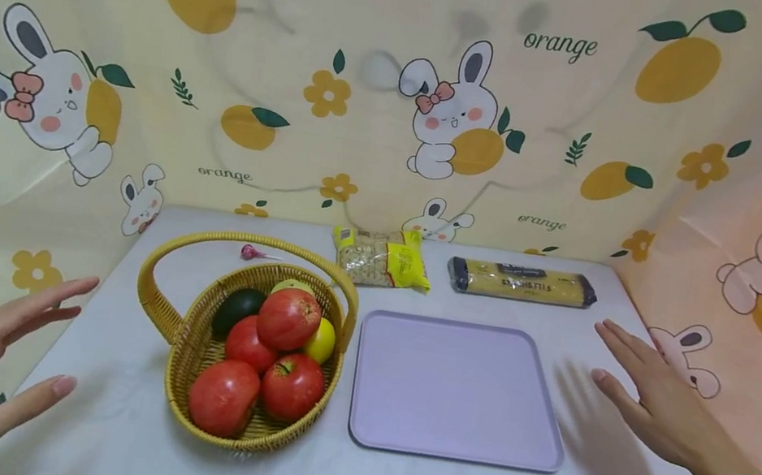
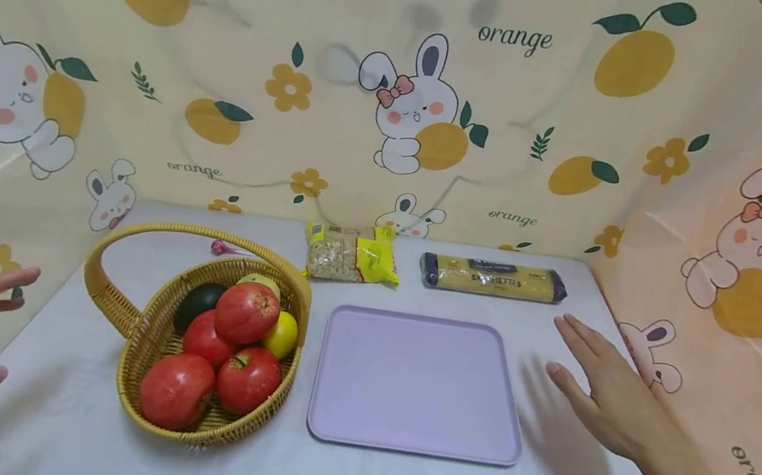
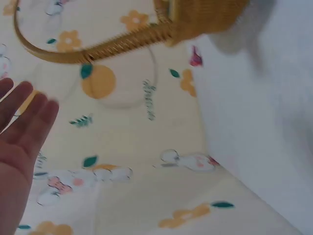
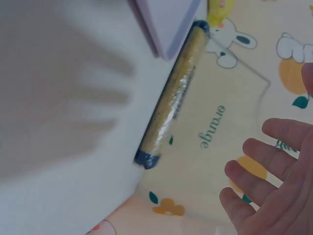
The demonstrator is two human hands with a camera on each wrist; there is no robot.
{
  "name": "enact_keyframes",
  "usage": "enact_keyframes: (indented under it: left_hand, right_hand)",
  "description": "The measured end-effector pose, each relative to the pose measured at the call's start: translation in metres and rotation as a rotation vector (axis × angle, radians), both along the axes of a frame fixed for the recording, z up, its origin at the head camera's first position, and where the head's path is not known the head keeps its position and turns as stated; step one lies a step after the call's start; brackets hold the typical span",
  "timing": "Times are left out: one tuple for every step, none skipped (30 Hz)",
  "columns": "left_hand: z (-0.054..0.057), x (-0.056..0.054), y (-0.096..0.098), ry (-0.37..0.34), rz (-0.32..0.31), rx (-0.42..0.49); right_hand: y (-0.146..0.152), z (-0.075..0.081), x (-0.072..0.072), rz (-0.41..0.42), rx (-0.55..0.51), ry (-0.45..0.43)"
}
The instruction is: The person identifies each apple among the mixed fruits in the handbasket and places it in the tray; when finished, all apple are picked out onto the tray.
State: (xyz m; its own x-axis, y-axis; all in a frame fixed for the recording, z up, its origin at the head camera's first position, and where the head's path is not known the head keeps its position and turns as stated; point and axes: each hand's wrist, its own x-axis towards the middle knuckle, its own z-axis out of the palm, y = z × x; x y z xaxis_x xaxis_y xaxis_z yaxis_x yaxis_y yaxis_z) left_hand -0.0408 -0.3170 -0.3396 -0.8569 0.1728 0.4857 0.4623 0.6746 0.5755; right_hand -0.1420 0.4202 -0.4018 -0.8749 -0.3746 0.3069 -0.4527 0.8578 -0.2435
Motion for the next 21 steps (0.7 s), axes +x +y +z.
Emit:
enact_keyframes:
  left_hand:
    - [0.001,0.003,0.004,-0.026,-0.013,0.005]
    - [0.002,0.005,0.009,-0.052,-0.025,0.007]
    - [0.001,0.006,0.013,-0.076,-0.034,0.004]
    - [0.001,0.007,0.019,-0.118,-0.014,-0.015]
    - [0.000,0.006,0.024,-0.137,-0.018,-0.026]
    - [-0.002,0.004,0.029,-0.147,-0.028,-0.034]
    - [-0.003,0.001,0.035,-0.154,-0.037,-0.039]
    - [-0.004,-0.003,0.040,-0.149,-0.055,-0.042]
    - [-0.006,-0.007,0.045,-0.140,-0.069,-0.044]
    - [-0.007,-0.011,0.050,-0.131,-0.075,-0.048]
    - [-0.009,-0.016,0.055,-0.118,-0.094,-0.044]
    - [-0.011,-0.022,0.059,-0.101,-0.111,-0.040]
    - [-0.013,-0.027,0.063,-0.090,-0.122,-0.039]
    - [-0.015,-0.033,0.067,-0.083,-0.129,-0.043]
    - [-0.018,-0.038,0.072,-0.086,-0.133,-0.042]
    - [-0.020,-0.044,0.077,-0.094,-0.143,-0.035]
    - [-0.023,-0.049,0.081,-0.105,-0.155,-0.024]
    - [-0.026,-0.055,0.086,-0.111,-0.162,-0.019]
    - [-0.028,-0.061,0.090,-0.127,-0.167,-0.009]
    - [-0.031,-0.066,0.095,-0.140,-0.175,0.000]
    - [-0.034,-0.071,0.099,-0.149,-0.181,0.009]
  right_hand:
    - [-0.001,0.001,0.000,0.002,0.001,0.004]
    - [-0.002,0.002,-0.001,0.005,0.006,0.009]
    - [-0.003,0.003,-0.001,0.007,0.010,0.015]
    - [-0.004,0.004,-0.001,0.006,0.019,0.020]
    - [-0.006,0.004,-0.001,0.004,0.036,0.023]
    - [-0.007,0.005,-0.001,-0.004,0.043,0.016]
    - [-0.009,0.005,-0.001,-0.012,0.052,0.007]
    - [-0.010,0.005,-0.001,-0.021,0.049,-0.007]
    - [-0.012,0.004,-0.001,-0.026,0.046,-0.020]
    - [-0.013,0.003,-0.002,-0.031,0.041,-0.034]
    - [-0.015,0.002,-0.002,-0.034,0.027,-0.049]
    - [-0.016,0.001,-0.003,-0.039,0.006,-0.061]
    - [-0.018,-0.001,-0.005,-0.038,-0.007,-0.068]
    - [-0.019,-0.003,-0.006,-0.036,-0.026,-0.076]
    - [-0.021,-0.005,-0.007,-0.034,-0.035,-0.084]
    - [-0.022,-0.007,-0.008,-0.036,-0.045,-0.092]
    - [-0.023,-0.009,-0.009,-0.036,-0.056,-0.102]
    - [-0.025,-0.010,-0.011,-0.035,-0.063,-0.109]
    - [-0.026,-0.012,-0.012,-0.033,-0.069,-0.122]
    - [-0.028,-0.013,-0.013,-0.033,-0.076,-0.131]
    - [-0.029,-0.014,-0.014,-0.033,-0.081,-0.138]
